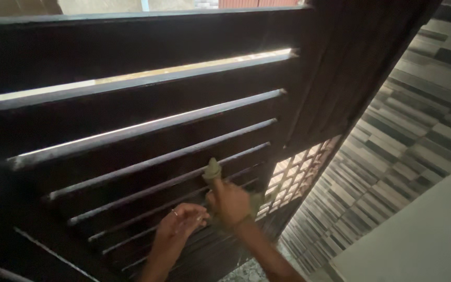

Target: The person wipes the handlebars and front panel of a scooter with a cloth. They then walk to a wooden gate and wipe the horizontal slats and frame with the same cloth, moving from the top to the bottom of the gate.

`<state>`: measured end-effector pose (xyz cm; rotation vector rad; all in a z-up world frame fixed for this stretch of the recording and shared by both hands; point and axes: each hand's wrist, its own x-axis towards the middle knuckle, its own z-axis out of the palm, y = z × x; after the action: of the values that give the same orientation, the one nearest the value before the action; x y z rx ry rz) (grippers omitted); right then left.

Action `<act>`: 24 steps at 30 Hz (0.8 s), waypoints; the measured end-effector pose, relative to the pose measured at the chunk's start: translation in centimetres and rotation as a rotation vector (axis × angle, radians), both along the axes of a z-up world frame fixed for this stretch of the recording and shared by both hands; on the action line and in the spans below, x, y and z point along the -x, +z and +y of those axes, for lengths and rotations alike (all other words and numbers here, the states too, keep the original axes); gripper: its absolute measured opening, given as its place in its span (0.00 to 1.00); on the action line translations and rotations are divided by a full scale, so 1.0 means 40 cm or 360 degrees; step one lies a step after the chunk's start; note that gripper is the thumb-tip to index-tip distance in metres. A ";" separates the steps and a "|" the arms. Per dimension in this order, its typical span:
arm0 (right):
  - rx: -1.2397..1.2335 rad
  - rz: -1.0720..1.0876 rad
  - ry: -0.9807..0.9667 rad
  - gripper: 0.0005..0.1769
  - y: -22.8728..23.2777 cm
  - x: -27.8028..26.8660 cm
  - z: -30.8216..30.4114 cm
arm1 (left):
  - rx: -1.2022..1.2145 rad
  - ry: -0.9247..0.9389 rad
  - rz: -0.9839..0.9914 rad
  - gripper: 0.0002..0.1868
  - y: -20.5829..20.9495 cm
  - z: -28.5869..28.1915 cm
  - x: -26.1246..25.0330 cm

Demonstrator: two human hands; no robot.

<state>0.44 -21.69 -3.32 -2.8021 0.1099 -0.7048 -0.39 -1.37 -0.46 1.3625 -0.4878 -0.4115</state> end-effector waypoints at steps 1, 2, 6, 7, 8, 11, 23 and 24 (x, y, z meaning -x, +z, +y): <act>-0.0039 -0.0219 -0.0056 0.21 -0.010 -0.002 -0.030 | -0.0017 0.0008 -0.0010 0.13 0.000 0.008 0.002; -0.0080 -0.0438 -0.0112 0.19 -0.011 0.004 -0.081 | -0.0033 0.0016 -0.0019 0.14 0.000 0.019 0.004; -0.0399 0.0173 -0.0781 0.38 0.096 -0.002 -0.323 | -0.0277 0.0259 0.0246 0.20 -0.008 0.082 0.014; -0.0398 0.0113 -0.0777 0.41 0.112 0.004 -0.326 | -0.0334 0.0267 0.0253 0.22 -0.009 0.094 0.008; -0.0396 0.0052 -0.0772 0.44 0.133 0.016 -0.324 | -0.0390 0.0274 0.0260 0.24 -0.007 0.104 0.005; -0.0740 -0.0015 -0.0548 0.47 0.173 0.035 -0.214 | -0.0297 0.0183 0.0181 0.23 0.025 0.110 -0.011; -0.0151 -0.0482 -0.0002 0.29 0.033 0.034 0.123 | 0.0010 -0.0030 0.0016 0.12 0.063 0.211 -0.024; -0.0156 -0.0116 -0.0242 0.41 0.048 0.033 0.086 | -0.0104 0.0040 0.0002 0.12 0.068 0.245 -0.021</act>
<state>-0.87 -18.25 -1.39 -2.6917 0.3373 -0.8121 0.46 8.43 2.26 1.4302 -0.4588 -0.4108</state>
